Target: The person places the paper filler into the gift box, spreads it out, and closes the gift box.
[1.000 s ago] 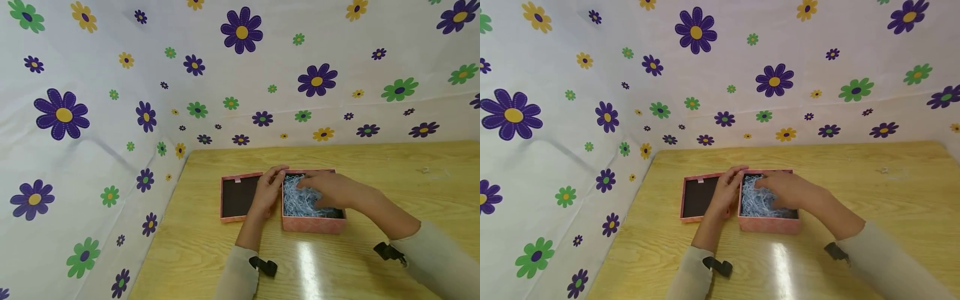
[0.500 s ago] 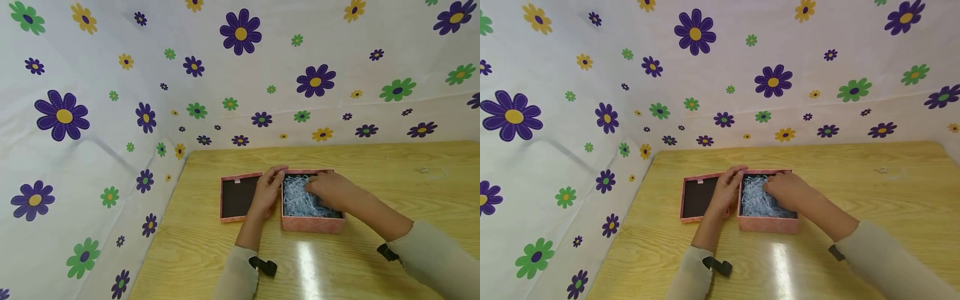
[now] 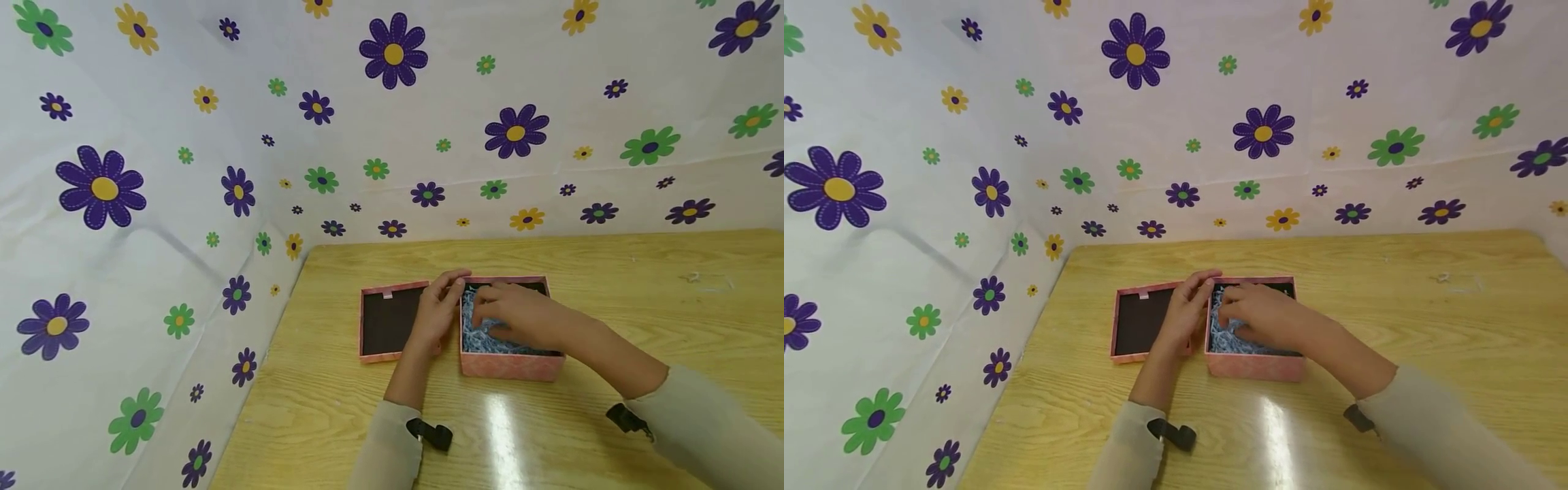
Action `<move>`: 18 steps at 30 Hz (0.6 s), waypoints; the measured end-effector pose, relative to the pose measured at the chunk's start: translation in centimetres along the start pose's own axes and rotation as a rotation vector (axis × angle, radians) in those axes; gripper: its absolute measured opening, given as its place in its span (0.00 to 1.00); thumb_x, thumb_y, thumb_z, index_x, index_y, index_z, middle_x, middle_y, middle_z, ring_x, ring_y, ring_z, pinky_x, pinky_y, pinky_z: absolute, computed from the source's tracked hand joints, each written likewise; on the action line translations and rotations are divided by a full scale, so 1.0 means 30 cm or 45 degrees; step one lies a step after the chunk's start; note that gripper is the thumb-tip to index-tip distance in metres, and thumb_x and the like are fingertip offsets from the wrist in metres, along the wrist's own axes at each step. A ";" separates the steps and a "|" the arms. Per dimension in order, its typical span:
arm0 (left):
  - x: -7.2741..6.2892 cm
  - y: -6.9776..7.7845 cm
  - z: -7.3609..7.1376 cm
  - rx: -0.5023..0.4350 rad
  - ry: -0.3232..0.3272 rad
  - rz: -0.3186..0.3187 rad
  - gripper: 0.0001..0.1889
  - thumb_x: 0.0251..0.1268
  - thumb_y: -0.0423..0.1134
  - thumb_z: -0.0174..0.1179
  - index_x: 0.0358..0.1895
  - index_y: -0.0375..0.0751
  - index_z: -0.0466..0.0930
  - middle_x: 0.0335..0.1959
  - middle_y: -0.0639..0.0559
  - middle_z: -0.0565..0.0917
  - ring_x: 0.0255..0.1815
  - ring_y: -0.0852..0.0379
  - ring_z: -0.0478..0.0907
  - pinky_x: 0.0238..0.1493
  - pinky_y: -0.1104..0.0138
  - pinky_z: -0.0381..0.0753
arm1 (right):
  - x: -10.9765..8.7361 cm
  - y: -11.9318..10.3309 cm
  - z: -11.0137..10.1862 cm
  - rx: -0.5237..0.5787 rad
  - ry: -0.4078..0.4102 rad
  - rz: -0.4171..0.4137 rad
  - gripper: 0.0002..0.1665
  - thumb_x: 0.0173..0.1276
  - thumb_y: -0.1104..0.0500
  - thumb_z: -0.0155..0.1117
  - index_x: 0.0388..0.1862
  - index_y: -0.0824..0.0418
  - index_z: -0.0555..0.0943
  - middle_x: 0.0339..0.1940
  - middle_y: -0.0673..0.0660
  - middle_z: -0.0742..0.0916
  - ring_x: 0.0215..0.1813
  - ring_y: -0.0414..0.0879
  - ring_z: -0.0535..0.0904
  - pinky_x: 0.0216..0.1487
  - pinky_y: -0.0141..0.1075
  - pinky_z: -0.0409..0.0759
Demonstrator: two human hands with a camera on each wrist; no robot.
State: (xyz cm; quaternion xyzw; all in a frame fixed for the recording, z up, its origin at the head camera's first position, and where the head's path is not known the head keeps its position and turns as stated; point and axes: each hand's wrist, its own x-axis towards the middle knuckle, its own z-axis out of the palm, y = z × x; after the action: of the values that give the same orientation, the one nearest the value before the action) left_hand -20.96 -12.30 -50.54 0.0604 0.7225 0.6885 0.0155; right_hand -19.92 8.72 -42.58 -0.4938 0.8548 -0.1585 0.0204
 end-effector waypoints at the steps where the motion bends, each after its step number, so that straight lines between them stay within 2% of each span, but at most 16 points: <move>1: 0.001 -0.002 0.000 0.003 -0.002 0.003 0.16 0.84 0.53 0.55 0.65 0.61 0.85 0.62 0.64 0.82 0.63 0.56 0.78 0.64 0.51 0.77 | 0.002 -0.002 0.010 -0.019 -0.045 0.018 0.17 0.64 0.65 0.80 0.50 0.52 0.88 0.53 0.53 0.85 0.54 0.54 0.83 0.56 0.52 0.84; 5: 0.001 -0.005 0.001 0.005 0.002 -0.002 0.14 0.84 0.53 0.55 0.62 0.65 0.86 0.59 0.64 0.83 0.62 0.58 0.78 0.63 0.53 0.76 | 0.008 -0.005 0.031 -0.110 -0.210 0.139 0.24 0.62 0.64 0.82 0.56 0.52 0.87 0.58 0.61 0.85 0.58 0.67 0.83 0.57 0.61 0.82; 7: 0.002 -0.004 0.000 0.004 0.010 0.003 0.14 0.84 0.52 0.55 0.62 0.64 0.86 0.58 0.63 0.83 0.61 0.58 0.78 0.63 0.53 0.76 | 0.011 -0.005 0.031 -0.110 -0.241 0.173 0.25 0.62 0.65 0.81 0.58 0.51 0.87 0.60 0.63 0.84 0.58 0.70 0.82 0.57 0.63 0.82; 9: 0.003 -0.002 0.000 0.003 0.013 0.007 0.14 0.84 0.52 0.55 0.63 0.63 0.86 0.57 0.63 0.84 0.61 0.59 0.78 0.63 0.53 0.76 | 0.007 -0.001 0.022 -0.069 -0.238 0.167 0.26 0.62 0.64 0.81 0.58 0.50 0.87 0.61 0.62 0.83 0.58 0.68 0.82 0.57 0.61 0.83; 14: 0.003 0.005 -0.001 0.009 -0.004 0.025 0.14 0.84 0.52 0.55 0.63 0.63 0.85 0.59 0.63 0.84 0.62 0.58 0.79 0.65 0.51 0.77 | -0.039 0.014 -0.038 0.145 -0.111 0.090 0.25 0.65 0.67 0.79 0.59 0.51 0.87 0.59 0.53 0.84 0.61 0.57 0.82 0.58 0.53 0.84; 18: -0.001 0.005 -0.005 0.011 0.004 0.014 0.15 0.84 0.52 0.55 0.64 0.61 0.85 0.60 0.64 0.83 0.64 0.58 0.78 0.67 0.51 0.77 | -0.092 0.020 -0.089 0.220 0.079 0.107 0.24 0.67 0.70 0.75 0.59 0.54 0.87 0.58 0.49 0.86 0.61 0.52 0.83 0.58 0.50 0.84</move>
State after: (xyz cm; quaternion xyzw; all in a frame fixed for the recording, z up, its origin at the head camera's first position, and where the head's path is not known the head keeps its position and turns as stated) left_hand -20.94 -12.45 -50.39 0.0633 0.7252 0.6855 0.0106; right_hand -19.52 12.02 -40.55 -0.4488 0.8581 -0.2459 0.0429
